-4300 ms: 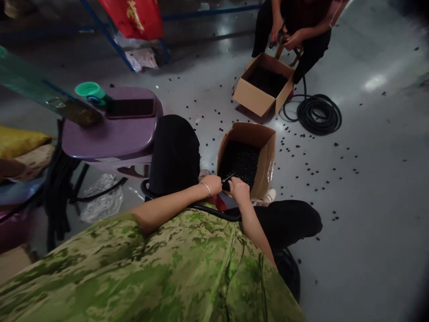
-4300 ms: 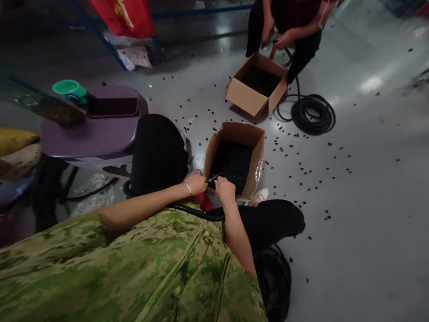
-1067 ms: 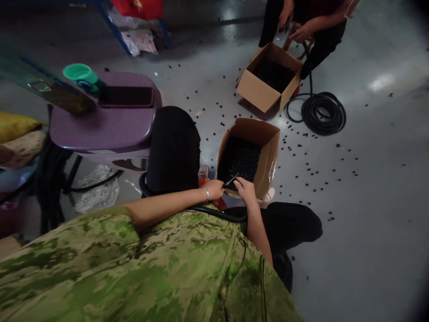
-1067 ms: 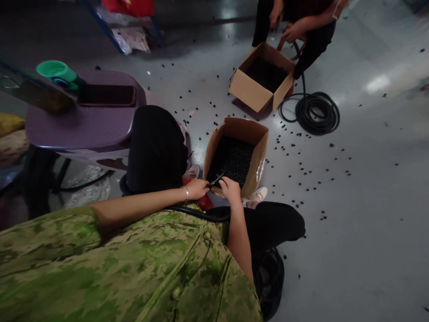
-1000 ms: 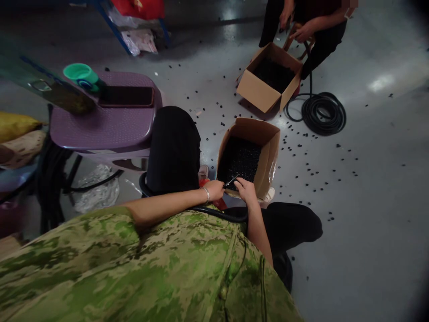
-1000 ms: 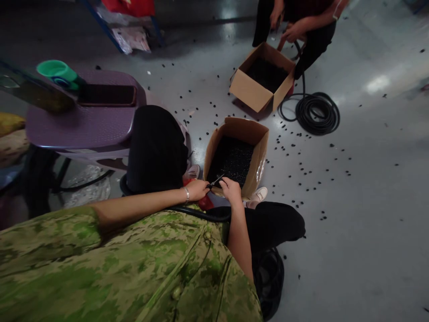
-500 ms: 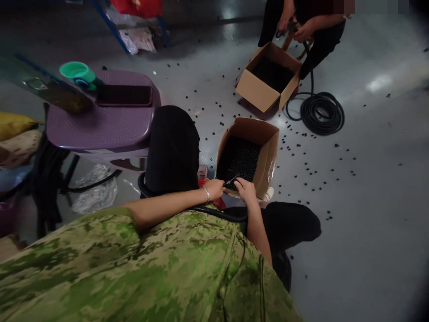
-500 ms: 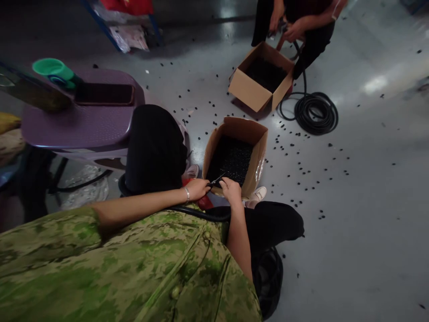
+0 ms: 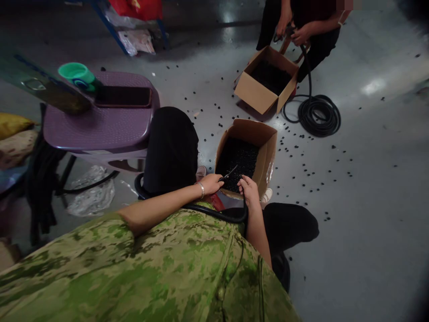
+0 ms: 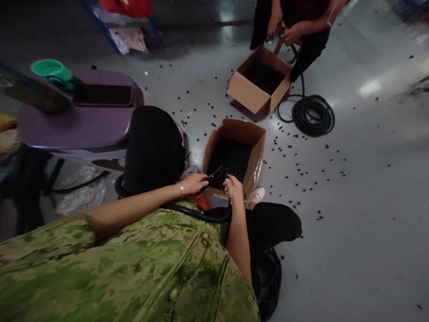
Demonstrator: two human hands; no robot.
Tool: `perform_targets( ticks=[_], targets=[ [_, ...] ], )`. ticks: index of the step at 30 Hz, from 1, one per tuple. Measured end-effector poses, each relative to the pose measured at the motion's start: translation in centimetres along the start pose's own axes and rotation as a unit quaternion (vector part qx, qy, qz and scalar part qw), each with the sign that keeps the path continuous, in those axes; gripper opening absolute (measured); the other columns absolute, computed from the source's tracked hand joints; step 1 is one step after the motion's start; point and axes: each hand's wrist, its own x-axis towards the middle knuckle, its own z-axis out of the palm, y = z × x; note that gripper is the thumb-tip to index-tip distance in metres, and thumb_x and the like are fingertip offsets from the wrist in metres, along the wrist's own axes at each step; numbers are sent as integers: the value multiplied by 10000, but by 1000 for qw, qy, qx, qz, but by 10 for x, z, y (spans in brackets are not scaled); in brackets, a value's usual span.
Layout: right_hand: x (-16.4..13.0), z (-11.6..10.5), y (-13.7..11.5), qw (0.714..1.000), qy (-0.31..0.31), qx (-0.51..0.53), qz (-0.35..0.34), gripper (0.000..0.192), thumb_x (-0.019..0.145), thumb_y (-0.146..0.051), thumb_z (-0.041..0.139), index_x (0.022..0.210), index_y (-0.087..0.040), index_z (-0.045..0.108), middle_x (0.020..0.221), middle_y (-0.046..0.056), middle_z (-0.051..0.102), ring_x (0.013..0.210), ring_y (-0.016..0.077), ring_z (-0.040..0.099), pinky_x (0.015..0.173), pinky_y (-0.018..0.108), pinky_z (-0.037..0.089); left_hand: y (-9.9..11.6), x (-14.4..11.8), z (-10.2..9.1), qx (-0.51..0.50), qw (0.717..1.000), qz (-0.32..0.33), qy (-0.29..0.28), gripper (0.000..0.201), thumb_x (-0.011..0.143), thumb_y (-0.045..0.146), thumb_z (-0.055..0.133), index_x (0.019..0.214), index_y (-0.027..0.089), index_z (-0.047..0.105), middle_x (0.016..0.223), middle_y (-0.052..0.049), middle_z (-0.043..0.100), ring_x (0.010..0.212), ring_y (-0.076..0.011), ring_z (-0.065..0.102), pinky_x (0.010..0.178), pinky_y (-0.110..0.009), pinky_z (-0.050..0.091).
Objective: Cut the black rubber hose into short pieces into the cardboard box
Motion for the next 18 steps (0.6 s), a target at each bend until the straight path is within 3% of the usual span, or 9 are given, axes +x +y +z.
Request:
perform_targets(
  ticks=[6, 12, 18],
  targets=[
    [-2, 1, -6, 1000, -10, 20, -11, 368, 699, -375, 654, 993, -156, 625, 705, -6, 633, 467, 72, 502, 375, 166, 353, -1, -1, 2, 65, 997, 29, -18, 322, 897, 281, 481, 1150, 204, 666, 1087, -75, 696, 1015, -200, 641, 862, -254, 467],
    [-6, 2, -11, 1000, 5, 11, -4, 425, 736, -409, 631, 1095, -184, 593, 662, -47, 566, 413, 51, 442, 338, 152, 303, -2, -2, 4, 95, 995, 24, -8, 361, 907, 317, 464, 1193, 218, 660, 1117, -81, 685, 1054, -204, 627, 908, -262, 462],
    [-8, 3, -16, 999, 38, 30, -9, 365, 717, -450, 648, 946, -172, 585, 649, -51, 533, 424, 39, 396, 341, 143, 251, 3, -7, -1, 120, 992, 34, -13, 373, 902, 316, 475, 1223, 225, 643, 1148, -66, 698, 1058, -210, 637, 905, -272, 474]
  ],
)
